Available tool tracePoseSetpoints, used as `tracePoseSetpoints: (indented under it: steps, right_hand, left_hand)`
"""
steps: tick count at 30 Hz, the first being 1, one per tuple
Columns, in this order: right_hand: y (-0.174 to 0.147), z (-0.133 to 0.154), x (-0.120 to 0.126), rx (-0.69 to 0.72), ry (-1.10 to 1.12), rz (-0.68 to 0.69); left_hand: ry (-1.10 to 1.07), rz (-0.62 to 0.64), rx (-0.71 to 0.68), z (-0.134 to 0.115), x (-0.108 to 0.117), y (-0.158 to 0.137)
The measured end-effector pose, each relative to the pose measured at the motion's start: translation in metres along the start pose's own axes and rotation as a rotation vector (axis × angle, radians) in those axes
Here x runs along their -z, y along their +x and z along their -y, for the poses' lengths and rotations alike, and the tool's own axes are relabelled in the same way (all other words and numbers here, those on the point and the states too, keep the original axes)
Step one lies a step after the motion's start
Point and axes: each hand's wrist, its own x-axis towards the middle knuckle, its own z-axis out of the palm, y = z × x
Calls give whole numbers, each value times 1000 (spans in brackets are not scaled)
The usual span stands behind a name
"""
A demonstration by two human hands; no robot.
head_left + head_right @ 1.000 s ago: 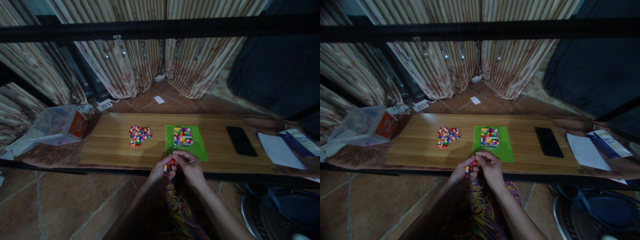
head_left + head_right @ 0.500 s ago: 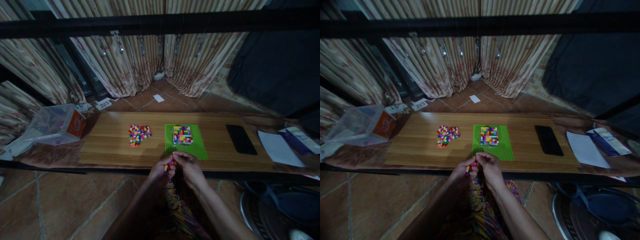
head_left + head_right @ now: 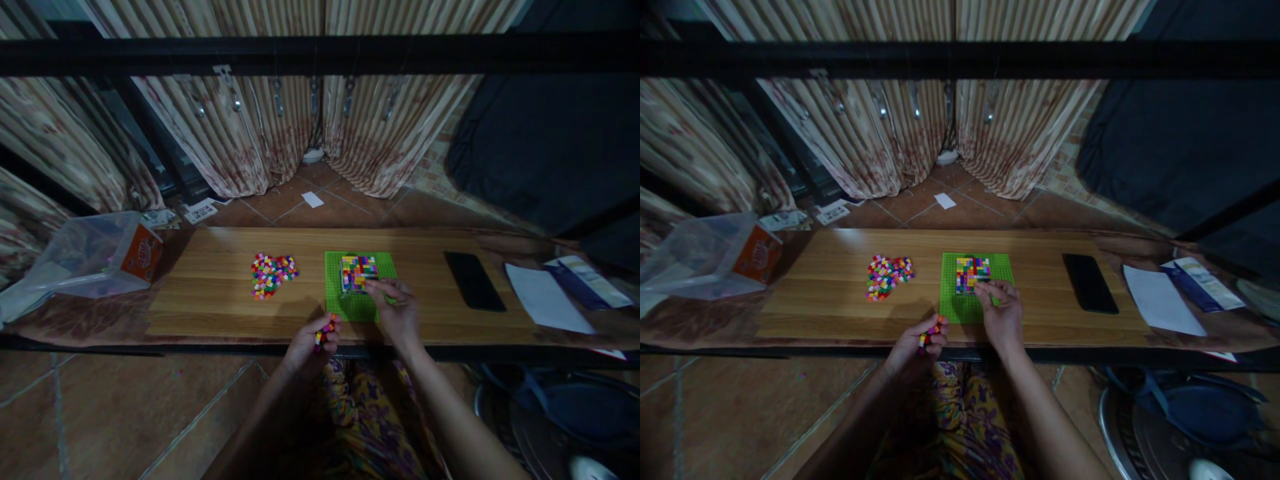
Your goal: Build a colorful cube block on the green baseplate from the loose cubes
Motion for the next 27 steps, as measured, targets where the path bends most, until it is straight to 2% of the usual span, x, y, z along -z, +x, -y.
tracePoseSetpoints:
  steps: [4,9,17,27]
  right_hand:
    - [9,-4,-7,169,-160,71]
    - [10,4,-18,257,-288,153]
    - [12,7,-24,312,-488,203]
    - [14,12,-26,273,-540,219]
  left_hand:
    - [10,-7,-14,1,2,1]
    - [16,8,-20,1,5,2]
    - [25,-8,-26,1,6,4]
    - [31,6,-23,1,7,4]
